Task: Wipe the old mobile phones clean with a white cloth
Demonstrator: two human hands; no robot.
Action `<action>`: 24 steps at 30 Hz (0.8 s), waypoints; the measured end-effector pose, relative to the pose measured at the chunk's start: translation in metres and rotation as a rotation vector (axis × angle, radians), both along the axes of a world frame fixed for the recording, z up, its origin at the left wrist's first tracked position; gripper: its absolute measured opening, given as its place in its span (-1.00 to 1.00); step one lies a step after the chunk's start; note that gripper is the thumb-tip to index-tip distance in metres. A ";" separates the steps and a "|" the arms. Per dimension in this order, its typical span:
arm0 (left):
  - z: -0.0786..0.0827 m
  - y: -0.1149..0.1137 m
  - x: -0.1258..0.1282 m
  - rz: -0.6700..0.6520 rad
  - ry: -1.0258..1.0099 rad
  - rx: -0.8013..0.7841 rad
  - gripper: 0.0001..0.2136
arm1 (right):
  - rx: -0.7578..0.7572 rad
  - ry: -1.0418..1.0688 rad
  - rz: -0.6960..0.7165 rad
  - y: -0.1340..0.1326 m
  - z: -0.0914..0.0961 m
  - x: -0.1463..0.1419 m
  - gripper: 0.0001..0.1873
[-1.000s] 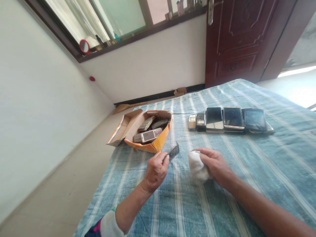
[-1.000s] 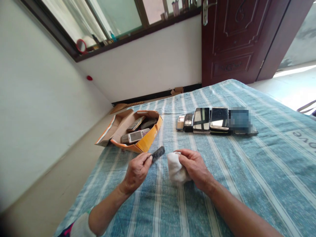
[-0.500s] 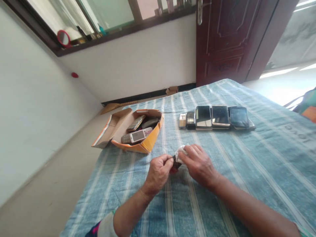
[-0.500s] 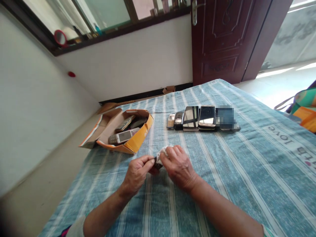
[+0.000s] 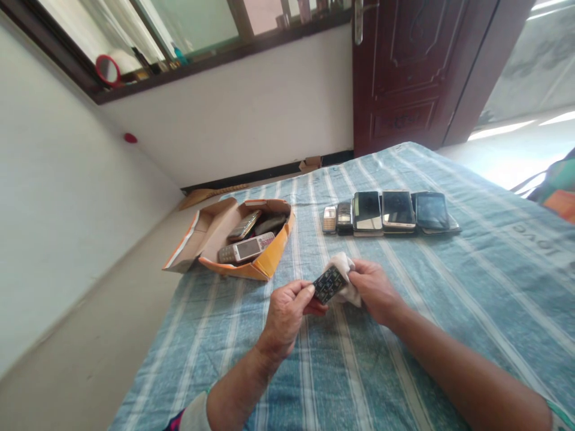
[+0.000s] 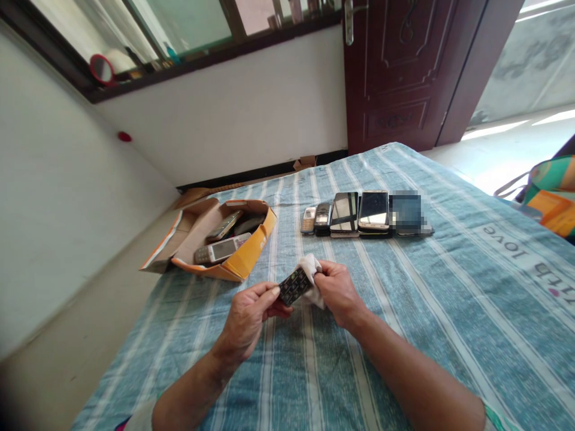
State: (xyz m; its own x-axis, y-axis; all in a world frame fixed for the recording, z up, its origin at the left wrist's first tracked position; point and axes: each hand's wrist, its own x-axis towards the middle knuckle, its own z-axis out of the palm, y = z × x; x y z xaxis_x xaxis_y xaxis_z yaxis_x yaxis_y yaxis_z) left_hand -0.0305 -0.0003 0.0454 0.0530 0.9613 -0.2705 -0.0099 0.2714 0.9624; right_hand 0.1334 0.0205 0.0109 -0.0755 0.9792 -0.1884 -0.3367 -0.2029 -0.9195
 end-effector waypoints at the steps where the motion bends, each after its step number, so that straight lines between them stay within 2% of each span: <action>1: 0.000 0.000 0.001 0.009 -0.024 -0.003 -0.80 | -0.034 0.071 0.023 -0.001 0.000 -0.002 -0.87; 5: 0.002 0.000 0.005 0.000 -0.153 -0.071 -0.77 | -0.108 0.148 0.147 -0.004 0.003 -0.003 -0.87; 9: 0.001 0.001 0.005 0.029 -0.200 -0.105 -0.77 | -0.073 0.063 0.285 -0.005 0.004 0.000 -0.91; 11: -0.002 0.003 0.004 0.082 -0.195 -0.099 -0.79 | -0.070 -0.031 0.254 -0.003 0.003 0.002 -0.89; 14: -0.007 0.006 0.003 0.182 -0.208 -0.090 -0.87 | -0.033 -0.177 0.004 0.002 -0.001 0.007 -0.87; 16: -0.010 0.007 0.003 0.216 -0.210 -0.096 -0.90 | 0.126 -0.360 -0.218 0.004 -0.002 0.010 -0.86; 18: -0.012 0.007 0.005 0.213 -0.202 -0.116 -0.91 | 0.389 -0.593 -0.328 0.003 -0.004 0.011 -0.81; 19: -0.012 0.006 0.006 0.201 -0.198 -0.126 -0.91 | 0.528 -0.709 -0.322 0.001 -0.005 0.010 -0.78; 21: -0.014 0.005 0.011 0.171 -0.194 -0.133 -0.88 | 0.763 -0.913 -0.212 -0.005 -0.007 0.005 -0.73; 24: -0.018 0.004 0.017 0.143 -0.193 -0.106 -0.86 | 0.948 -1.190 -0.071 -0.017 -0.009 -0.005 -0.74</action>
State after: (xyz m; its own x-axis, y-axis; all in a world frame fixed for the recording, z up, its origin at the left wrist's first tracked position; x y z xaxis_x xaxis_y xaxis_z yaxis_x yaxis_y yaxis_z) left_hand -0.0138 0.0041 0.0278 -0.0213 0.9295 -0.3681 -0.2361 0.3531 0.9053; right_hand 0.1281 0.0040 0.0018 -0.2872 0.7652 0.5762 0.6872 0.5837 -0.4325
